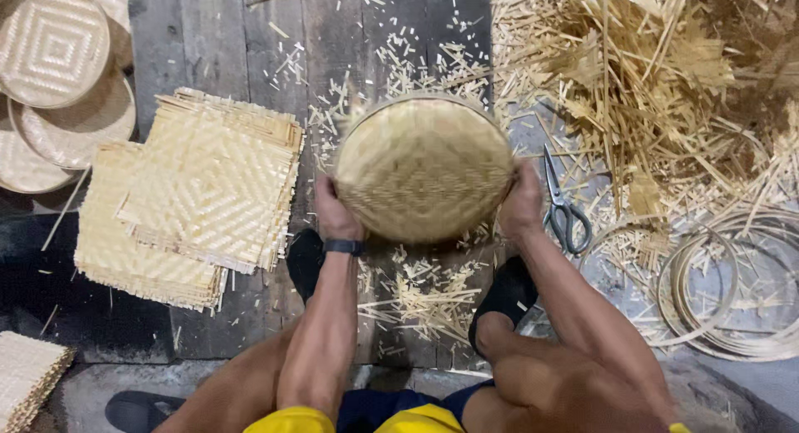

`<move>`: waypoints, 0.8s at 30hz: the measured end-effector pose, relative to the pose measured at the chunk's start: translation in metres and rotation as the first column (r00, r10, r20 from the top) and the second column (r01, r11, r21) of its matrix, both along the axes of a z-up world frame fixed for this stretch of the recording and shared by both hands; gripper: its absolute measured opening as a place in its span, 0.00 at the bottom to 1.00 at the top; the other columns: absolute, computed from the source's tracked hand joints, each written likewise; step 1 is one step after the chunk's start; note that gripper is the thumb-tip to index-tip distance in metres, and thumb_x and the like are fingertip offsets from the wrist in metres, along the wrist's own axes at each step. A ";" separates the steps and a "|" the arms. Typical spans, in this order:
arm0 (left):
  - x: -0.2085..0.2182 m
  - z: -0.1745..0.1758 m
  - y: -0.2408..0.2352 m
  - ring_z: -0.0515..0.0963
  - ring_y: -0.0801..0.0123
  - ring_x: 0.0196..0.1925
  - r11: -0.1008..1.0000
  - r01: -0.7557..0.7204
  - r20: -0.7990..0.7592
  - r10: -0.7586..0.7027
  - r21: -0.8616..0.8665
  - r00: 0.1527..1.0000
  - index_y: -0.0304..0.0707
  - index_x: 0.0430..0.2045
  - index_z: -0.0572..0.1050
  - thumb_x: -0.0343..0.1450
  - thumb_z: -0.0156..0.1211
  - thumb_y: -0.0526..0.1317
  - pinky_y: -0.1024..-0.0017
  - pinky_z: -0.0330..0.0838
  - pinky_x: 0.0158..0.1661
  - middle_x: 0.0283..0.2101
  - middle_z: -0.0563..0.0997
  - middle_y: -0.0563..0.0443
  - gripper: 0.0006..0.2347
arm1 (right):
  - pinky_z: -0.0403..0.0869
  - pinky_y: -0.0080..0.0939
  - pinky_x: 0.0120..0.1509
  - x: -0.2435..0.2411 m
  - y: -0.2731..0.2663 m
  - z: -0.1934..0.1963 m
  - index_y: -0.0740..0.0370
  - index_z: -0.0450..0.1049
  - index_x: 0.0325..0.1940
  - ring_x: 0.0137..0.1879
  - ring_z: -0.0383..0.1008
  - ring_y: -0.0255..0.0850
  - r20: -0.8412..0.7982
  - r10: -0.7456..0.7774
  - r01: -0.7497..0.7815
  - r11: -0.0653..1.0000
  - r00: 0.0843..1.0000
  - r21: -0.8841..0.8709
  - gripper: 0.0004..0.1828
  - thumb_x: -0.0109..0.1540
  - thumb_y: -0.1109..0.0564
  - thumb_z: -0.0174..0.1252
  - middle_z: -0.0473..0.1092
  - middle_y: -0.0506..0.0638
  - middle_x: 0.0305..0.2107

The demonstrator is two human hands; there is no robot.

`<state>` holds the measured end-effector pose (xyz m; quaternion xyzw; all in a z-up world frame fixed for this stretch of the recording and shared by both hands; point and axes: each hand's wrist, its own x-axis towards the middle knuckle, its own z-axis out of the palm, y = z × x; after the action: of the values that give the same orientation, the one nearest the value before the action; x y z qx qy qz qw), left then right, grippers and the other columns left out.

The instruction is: The person sits on the floor and repeatedly places a circular wooden mold over square woven bamboo mats. They use shears to trim the excess mat material around the mold's edge, then remove the mold and set the trimmed circular base aside. The process is repeated with multiple mats.

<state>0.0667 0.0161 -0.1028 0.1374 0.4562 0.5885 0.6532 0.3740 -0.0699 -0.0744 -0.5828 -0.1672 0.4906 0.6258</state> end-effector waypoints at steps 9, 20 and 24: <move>-0.014 -0.018 0.005 0.80 0.58 0.52 0.893 0.317 0.039 -0.322 -0.320 0.946 0.33 0.49 0.73 0.75 0.47 0.56 0.57 0.75 0.54 0.54 0.79 0.40 0.23 | 0.67 0.50 0.63 0.024 -0.023 0.016 0.63 0.65 0.62 0.59 0.71 0.43 -0.046 0.079 -0.088 0.963 0.996 -0.254 0.29 0.69 0.37 0.42 0.71 0.52 0.52; 0.092 -0.046 -0.093 0.50 0.33 0.73 0.930 0.268 -0.949 -0.292 -0.253 0.116 0.32 0.71 0.46 0.64 0.69 0.42 0.41 0.40 0.68 0.72 0.50 0.23 0.43 | 0.64 0.57 0.68 -0.007 -0.005 -0.016 0.60 0.63 0.68 0.60 0.66 0.54 0.935 0.347 -0.377 0.877 0.069 -0.298 0.35 0.61 0.45 0.62 0.68 0.61 0.52; 0.111 -0.014 -0.099 0.50 0.32 0.72 0.940 0.252 -0.964 -0.257 -0.231 0.071 0.35 0.72 0.44 0.59 0.66 0.36 0.43 0.44 0.68 0.71 0.47 0.24 0.46 | 0.60 0.60 0.64 -0.029 0.026 0.018 0.52 0.57 0.77 0.55 0.67 0.55 0.817 0.553 -0.512 0.660 -0.165 -0.550 0.42 0.60 0.50 0.63 0.68 0.62 0.48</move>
<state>0.1781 -0.0825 -0.1169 0.5666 0.7413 0.2259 0.2800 0.3446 -0.0441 -0.0568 -0.6328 -0.7423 0.2031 0.0855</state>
